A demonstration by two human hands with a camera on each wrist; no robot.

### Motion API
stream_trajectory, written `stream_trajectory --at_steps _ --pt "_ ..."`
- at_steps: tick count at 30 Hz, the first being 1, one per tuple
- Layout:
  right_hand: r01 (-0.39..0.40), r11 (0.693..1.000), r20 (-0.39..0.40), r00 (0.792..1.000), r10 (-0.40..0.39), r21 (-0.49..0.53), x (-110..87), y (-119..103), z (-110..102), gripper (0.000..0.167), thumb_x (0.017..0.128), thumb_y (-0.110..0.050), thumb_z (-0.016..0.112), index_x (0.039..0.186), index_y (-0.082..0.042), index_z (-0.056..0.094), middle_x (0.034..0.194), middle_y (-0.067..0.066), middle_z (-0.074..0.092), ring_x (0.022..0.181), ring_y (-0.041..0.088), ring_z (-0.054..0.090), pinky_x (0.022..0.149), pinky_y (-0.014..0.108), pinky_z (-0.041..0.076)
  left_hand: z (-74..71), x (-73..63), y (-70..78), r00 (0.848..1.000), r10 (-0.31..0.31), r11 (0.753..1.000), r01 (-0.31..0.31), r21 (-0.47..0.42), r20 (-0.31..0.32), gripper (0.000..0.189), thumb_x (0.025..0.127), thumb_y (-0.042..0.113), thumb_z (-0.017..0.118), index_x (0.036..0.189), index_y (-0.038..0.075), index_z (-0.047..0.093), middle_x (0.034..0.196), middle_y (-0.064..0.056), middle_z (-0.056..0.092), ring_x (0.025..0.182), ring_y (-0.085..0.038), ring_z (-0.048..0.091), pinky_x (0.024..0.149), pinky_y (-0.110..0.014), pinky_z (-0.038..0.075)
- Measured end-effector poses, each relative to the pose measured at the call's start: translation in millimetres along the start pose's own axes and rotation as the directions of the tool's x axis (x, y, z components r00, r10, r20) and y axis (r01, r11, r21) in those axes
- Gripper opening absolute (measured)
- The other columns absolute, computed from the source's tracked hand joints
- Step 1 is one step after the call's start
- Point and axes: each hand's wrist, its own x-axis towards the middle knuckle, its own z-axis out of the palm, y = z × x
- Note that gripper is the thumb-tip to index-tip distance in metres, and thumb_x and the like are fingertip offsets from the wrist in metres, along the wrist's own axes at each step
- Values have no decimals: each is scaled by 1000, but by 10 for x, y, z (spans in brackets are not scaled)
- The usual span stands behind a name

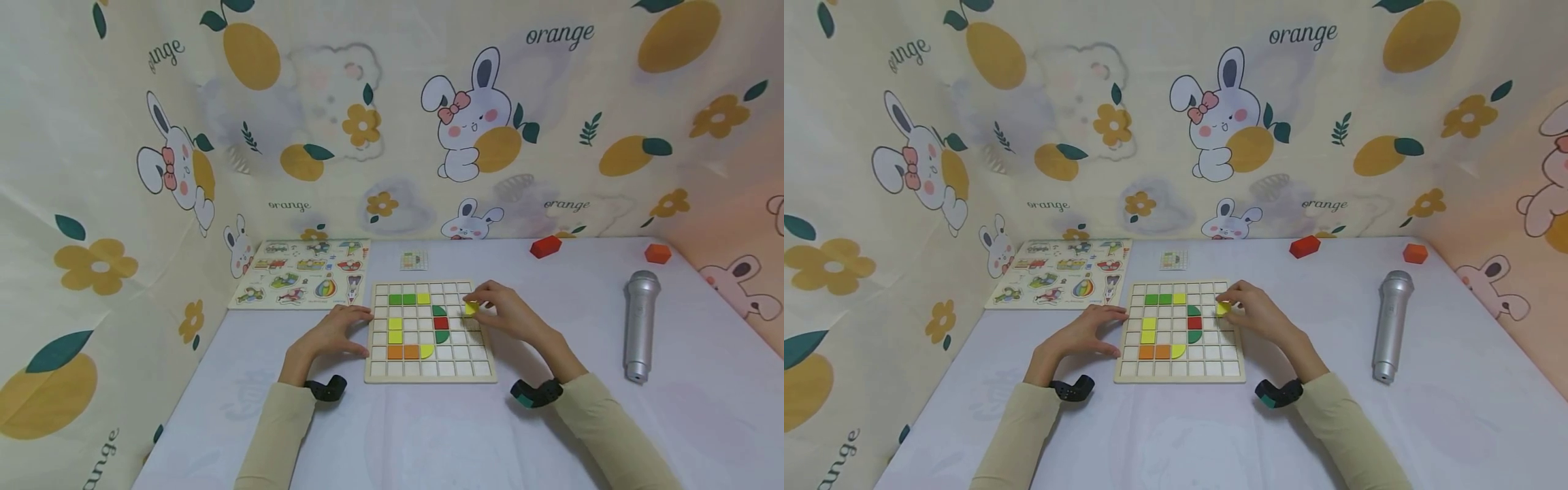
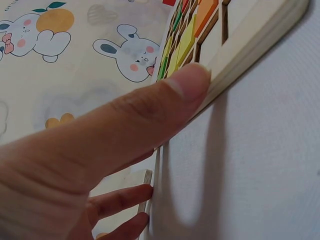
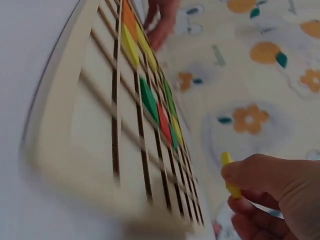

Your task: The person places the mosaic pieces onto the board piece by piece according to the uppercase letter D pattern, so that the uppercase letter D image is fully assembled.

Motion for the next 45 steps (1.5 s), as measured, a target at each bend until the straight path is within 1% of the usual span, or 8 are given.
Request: stream_trajectory --at_steps 7,12,14,19,26,34,39,45 --pt "133 988 -11 991 -133 75 331 -212 305 32 82 -10 69 112 -1 66 105 7 63 96 22 58 82 41 53 -2 -1 -3 1000 14 1000 -15 -4 -8 72 66 35 83 128 12 56 140 -3 46 129 -25 35 109 -41 29" --pt "245 969 -8 969 -245 32 528 -329 523 30 83 -9 69 112 -1 66 104 7 64 95 21 60 80 37 53 0 -2 -15 1000 27 1000 -27 2 -11 71 67 35 83 128 11 56 139 -4 47 128 -26 36 109 -41 30" --pt "263 965 -7 965 -262 23 589 -384 601 29 84 -10 69 111 -2 66 104 6 64 95 21 60 81 36 52 0 -2 -19 1000 29 1000 -29 1 -11 71 67 35 83 128 10 56 140 -5 47 128 -26 36 109 -42 30" --pt "243 969 -12 970 -243 38 693 -508 761 24 83 -9 69 107 -4 68 104 5 66 95 20 60 82 35 51 -4 -1 -20 1000 29 1000 -29 -1 -8 71 68 35 82 128 10 56 140 -5 46 128 -27 36 108 -42 30" --pt "217 976 -6 976 -217 24 790 -562 929 17 83 -8 68 100 -6 70 100 4 67 95 18 60 85 33 50 -9 -4 -13 1000 30 999 -30 -12 -9 71 68 34 82 128 9 55 140 -6 46 128 -27 36 109 -42 30" --pt "256 965 -23 966 -257 -55 780 -558 968 10 85 -11 67 92 -11 74 94 1 68 93 19 58 84 34 48 -6 -3 -16 999 39 999 -39 1 -7 71 68 35 82 128 9 55 140 -6 46 128 -27 36 108 -43 30" --pt "225 972 -28 973 -227 -71 763 -556 972 10 85 -12 68 93 -13 74 94 -1 67 92 16 57 81 31 49 -13 -5 -4 999 39 999 -39 0 -7 70 68 34 82 128 8 56 139 -7 47 127 -28 36 107 -44 31" --pt "226 970 -61 971 -232 -94 761 -552 998 8 86 -11 67 91 -12 73 96 0 67 95 20 57 87 33 48 -13 -4 -3 999 39 999 -39 6 0 70 68 34 82 128 9 55 140 -6 46 128 -28 36 108 -43 30"
